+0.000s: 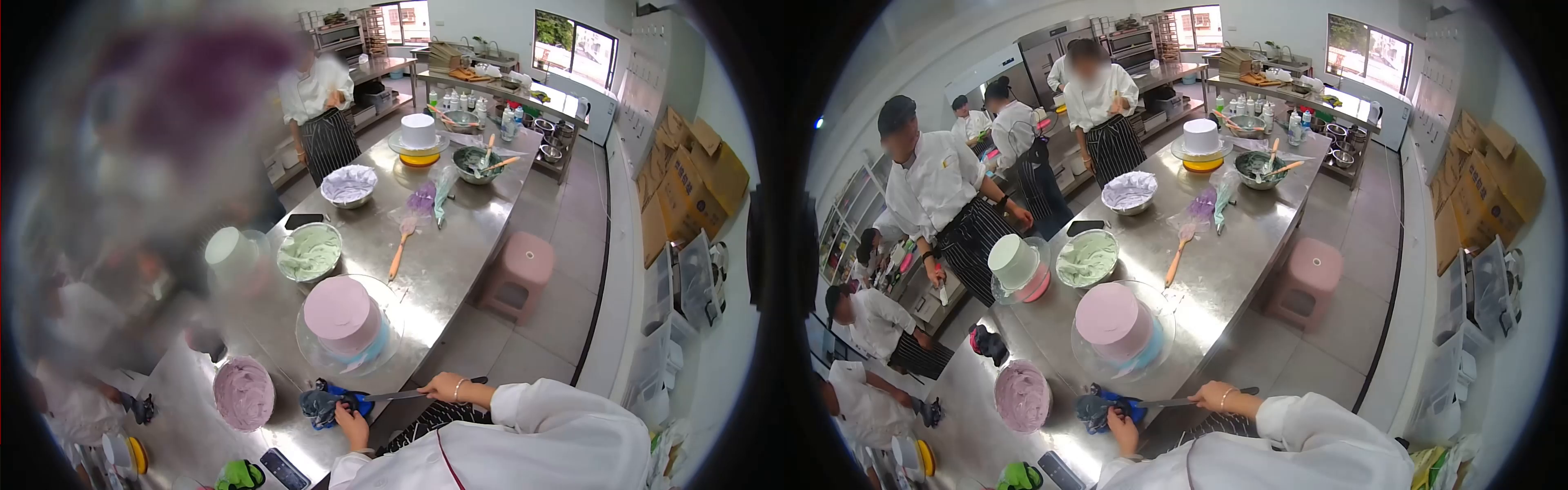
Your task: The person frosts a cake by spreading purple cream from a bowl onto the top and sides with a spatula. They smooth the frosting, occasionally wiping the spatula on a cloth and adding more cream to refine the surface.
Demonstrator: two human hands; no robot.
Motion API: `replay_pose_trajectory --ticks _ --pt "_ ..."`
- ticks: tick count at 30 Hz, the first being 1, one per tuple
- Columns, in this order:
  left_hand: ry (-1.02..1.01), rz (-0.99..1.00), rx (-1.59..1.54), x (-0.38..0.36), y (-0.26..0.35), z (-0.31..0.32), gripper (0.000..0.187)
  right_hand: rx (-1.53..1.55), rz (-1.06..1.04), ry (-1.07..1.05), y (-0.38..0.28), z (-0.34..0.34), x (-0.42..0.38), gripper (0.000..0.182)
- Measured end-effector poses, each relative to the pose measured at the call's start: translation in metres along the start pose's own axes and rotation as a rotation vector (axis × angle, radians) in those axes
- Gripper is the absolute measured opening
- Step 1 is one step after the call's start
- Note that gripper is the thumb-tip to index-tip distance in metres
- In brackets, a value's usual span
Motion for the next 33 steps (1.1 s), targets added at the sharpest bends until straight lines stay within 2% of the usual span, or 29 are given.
replay_pose_trajectory --ticks 2,3,5,7,9,11,13,16,20,22,25,27,29,33 --pt "0.019 -0.098 -0.032 0.008 -0.005 -0.003 0.053 -0.018 -0.058 0.011 0.017 -0.005 -0.021 0.028" --pt "0.039 -0.099 -0.034 0.011 -0.003 -0.005 0.053 0.082 -0.136 -0.026 0.02 -0.006 -0.03 0.029" --pt "-0.015 -0.371 -0.432 0.022 -0.015 -0.001 0.049 0.15 -0.24 -0.062 0.021 -0.014 -0.035 0.031" --pt "0.013 -0.336 -0.399 0.031 -0.012 -0.008 0.046 0.28 -0.438 0.033 0.013 -0.027 -0.049 0.032" --pt "0.019 -0.335 -0.358 0.024 -0.01 -0.012 0.043 0.287 -0.424 -0.034 -0.008 -0.042 -0.058 0.033" --pt "-0.024 -0.32 -0.705 0.021 0.008 -0.008 0.037 0.437 -0.512 0.056 -0.027 -0.061 -0.066 0.033" --pt "0.001 -0.368 -0.845 0.017 0.016 -0.002 0.036 0.605 -0.387 -0.059 -0.029 -0.064 -0.063 0.029" --pt "-0.05 -0.422 -1.007 0.012 0.023 0.011 0.031 0.776 -0.298 -0.025 -0.024 -0.076 -0.056 0.03" --pt "-0.093 -0.509 -1.046 0.005 0.035 0.03 0.035 0.761 -0.281 -0.014 -0.016 -0.089 -0.055 0.03" --pt "-0.09 -0.529 -1.085 0.003 0.043 0.036 0.036 0.92 -0.289 0.148 -0.009 -0.103 -0.054 0.032" --pt "-0.1 -0.526 -1.139 0.008 0.049 0.045 0.04 0.975 -0.318 0.179 -0.021 -0.113 -0.047 0.036" --pt "-0.042 -0.429 -1.247 0.015 0.051 0.048 0.041 0.982 -0.3 0.16 -0.032 -0.113 -0.034 0.037" --pt "-0.02 -0.396 -1.289 0.02 0.058 0.047 0.041 0.852 -0.359 0.108 -0.05 -0.113 -0.019 0.038" --pt "-0.002 -0.331 -1.374 0.023 0.074 0.043 0.042 0.808 -0.379 0.05 -0.07 -0.104 0.005 0.039"
Point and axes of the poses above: each hand's wrist, its own x-axis towards the middle knuckle, its own z-axis out of the palm, y = z × x, the point moved 7 cm from there along x, towards the middle knuckle, and after that the axes turned 11 degrees about -y, right-handed, at the moved point
